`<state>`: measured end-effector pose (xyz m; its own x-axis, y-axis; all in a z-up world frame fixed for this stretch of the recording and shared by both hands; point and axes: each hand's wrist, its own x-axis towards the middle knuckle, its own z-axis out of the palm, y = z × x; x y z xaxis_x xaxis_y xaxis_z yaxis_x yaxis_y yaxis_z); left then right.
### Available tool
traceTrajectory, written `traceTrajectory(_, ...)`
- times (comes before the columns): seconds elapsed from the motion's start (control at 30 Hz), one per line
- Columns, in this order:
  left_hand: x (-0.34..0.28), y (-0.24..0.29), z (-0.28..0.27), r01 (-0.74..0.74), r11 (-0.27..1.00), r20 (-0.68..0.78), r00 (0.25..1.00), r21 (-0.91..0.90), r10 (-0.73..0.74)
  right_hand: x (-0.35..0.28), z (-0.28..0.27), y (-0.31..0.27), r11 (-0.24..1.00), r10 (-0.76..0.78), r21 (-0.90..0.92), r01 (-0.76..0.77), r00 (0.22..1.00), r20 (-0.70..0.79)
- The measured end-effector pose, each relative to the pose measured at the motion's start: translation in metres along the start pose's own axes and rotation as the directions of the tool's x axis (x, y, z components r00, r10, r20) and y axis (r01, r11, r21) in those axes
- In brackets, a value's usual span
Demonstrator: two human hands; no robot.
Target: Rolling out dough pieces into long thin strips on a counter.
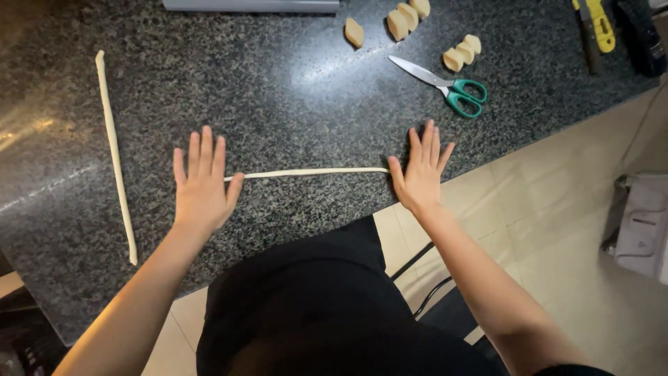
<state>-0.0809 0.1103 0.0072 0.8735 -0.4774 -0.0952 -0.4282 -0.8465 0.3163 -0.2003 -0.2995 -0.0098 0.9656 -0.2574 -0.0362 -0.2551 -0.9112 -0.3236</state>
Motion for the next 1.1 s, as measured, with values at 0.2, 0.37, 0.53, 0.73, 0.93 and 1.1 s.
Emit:
traceTrajectory(0.2, -0.018, 0.012, -0.019, -0.12, 0.993, -0.049, 0.992, 0.012, 0.12, -0.021, -0.007, 0.005, 0.98, -0.113, 0.164, 0.112, 0.994, -0.003)
traceTrajectory(0.37, -0.028, 0.011, -0.036, -0.123, 0.989, -0.142, 0.984, -0.081, 0.111, -0.029, -0.014, -0.006, 0.952, -0.23, 0.188, 0.243, 0.969, -0.088)
traceTrajectory(0.53, -0.03, -0.001, -0.038, -0.069, 0.992, -0.164, 0.985, -0.106, 0.051, -0.026, -0.004, -0.029, 0.932, -0.286, 0.171, 0.318, 0.939, -0.189)
traceTrajectory(0.73, -0.012, 0.001, -0.062, -0.063, 0.991, -0.088, 0.995, -0.118, 0.052, -0.007, -0.018, -0.027, 0.94, -0.184, 0.241, 0.241, 0.954, -0.236)
traceTrajectory(0.93, 0.009, 0.004, -0.075, 0.07, 0.938, -0.06, 0.994, -0.339, -0.096, 0.012, -0.052, 0.012, 0.923, -0.162, 0.303, 0.236, 0.955, -0.249)
traceTrajectory(1.1, 0.032, 0.007, -0.065, 0.04, 0.897, -0.039, 0.997, -0.441, -0.064, 0.032, -0.05, 0.041, 0.95, -0.074, 0.266, 0.164, 0.945, -0.319)
